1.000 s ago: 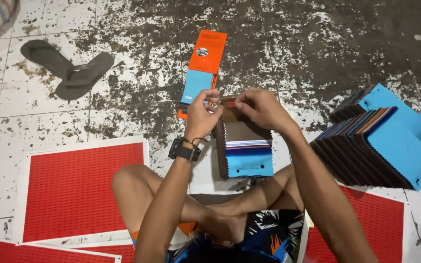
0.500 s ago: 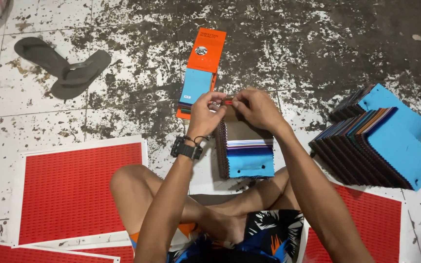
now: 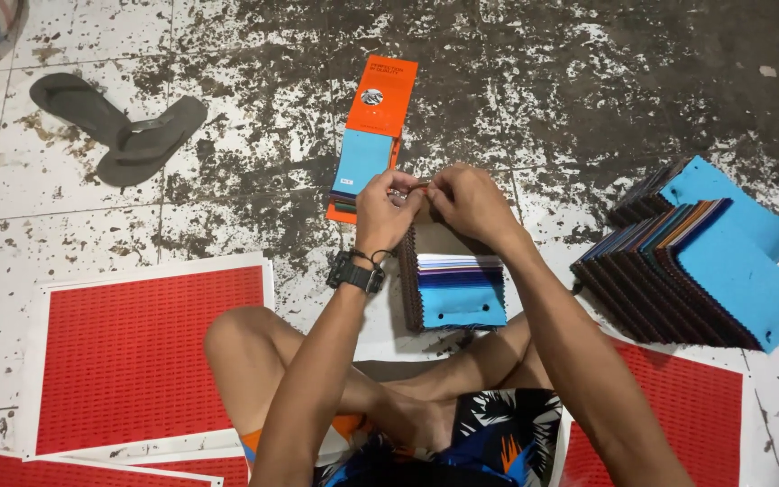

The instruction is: Organizing and aligning fabric swatches within a sample book on the floor.

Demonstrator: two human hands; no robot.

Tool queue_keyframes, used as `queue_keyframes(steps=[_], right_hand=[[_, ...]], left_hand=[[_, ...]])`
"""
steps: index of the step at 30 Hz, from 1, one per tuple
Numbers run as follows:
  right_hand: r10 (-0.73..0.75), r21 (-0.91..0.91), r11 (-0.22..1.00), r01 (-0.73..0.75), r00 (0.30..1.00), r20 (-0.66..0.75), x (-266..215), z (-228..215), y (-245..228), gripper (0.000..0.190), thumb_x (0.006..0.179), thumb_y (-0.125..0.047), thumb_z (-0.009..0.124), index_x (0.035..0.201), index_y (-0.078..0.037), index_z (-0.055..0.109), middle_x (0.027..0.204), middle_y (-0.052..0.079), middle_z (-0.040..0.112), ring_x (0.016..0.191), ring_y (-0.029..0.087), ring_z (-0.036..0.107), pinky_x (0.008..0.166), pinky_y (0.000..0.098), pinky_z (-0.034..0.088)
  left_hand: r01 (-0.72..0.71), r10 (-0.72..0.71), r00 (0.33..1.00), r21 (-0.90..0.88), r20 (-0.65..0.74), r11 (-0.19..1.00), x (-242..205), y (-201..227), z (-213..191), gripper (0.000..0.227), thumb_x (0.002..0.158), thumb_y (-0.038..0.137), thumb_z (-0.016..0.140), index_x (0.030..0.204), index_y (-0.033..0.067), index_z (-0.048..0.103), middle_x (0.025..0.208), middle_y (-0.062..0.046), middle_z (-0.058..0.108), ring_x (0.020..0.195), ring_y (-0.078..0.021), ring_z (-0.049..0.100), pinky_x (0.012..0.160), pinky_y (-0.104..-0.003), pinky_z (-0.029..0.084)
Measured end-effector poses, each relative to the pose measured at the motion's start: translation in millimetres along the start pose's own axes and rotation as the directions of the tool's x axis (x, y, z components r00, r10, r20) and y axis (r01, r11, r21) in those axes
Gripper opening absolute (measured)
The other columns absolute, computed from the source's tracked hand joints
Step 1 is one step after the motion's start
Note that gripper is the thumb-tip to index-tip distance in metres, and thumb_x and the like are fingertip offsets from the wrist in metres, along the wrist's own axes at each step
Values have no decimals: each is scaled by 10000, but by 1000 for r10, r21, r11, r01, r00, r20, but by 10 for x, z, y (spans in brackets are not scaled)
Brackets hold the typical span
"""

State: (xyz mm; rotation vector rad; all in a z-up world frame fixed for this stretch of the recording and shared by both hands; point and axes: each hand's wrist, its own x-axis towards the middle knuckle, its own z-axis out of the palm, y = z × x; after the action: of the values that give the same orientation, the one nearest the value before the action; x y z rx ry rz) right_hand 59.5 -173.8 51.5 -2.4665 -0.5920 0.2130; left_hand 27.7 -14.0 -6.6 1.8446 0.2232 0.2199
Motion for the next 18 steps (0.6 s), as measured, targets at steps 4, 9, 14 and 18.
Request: queue_keyframes(steps=[4,9,14,18], right_hand=[[11,-6,1000,-12,1000,-25,-10,28,81,140,910,-148,694,997,-64,763,846,139,709,912,351,709,829,454,564],[-125,-133,984,118,991,-49,-16,-100,34,205,906,-173,743,1100,-106,735,980,165,656,942,410,682,808,506,567],[-139,-156,979,130,989,-51,68,-79,89,128,880,-145,773,1007,-129,761,953,121,661,947,373,698,805,476,580],[-197,-219,960,177,978,-74,97,-163,194,84,843,-188,826,910,-173,777,1012,91,690,1034,339,679,839,449,583]], left_hand=[[-5,5,1000,-9,-18,1000,5,-3,48,148,813,139,751,959,129,734,877,-64,675,707,-159,704,642,-300,597],[24,-24,999,-2,-45,1000,-6,4,49,163,777,149,757,936,137,726,858,-71,674,700,-195,723,617,-313,599],[26,-26,1000,12,-2,1000,-3,41,6,158,799,147,765,952,135,727,873,-58,678,715,-176,713,639,-311,600],[2,-2,999,7,39,1000,-21,-22,13,146,835,154,762,977,139,731,894,-69,684,741,-174,707,659,-316,599]])
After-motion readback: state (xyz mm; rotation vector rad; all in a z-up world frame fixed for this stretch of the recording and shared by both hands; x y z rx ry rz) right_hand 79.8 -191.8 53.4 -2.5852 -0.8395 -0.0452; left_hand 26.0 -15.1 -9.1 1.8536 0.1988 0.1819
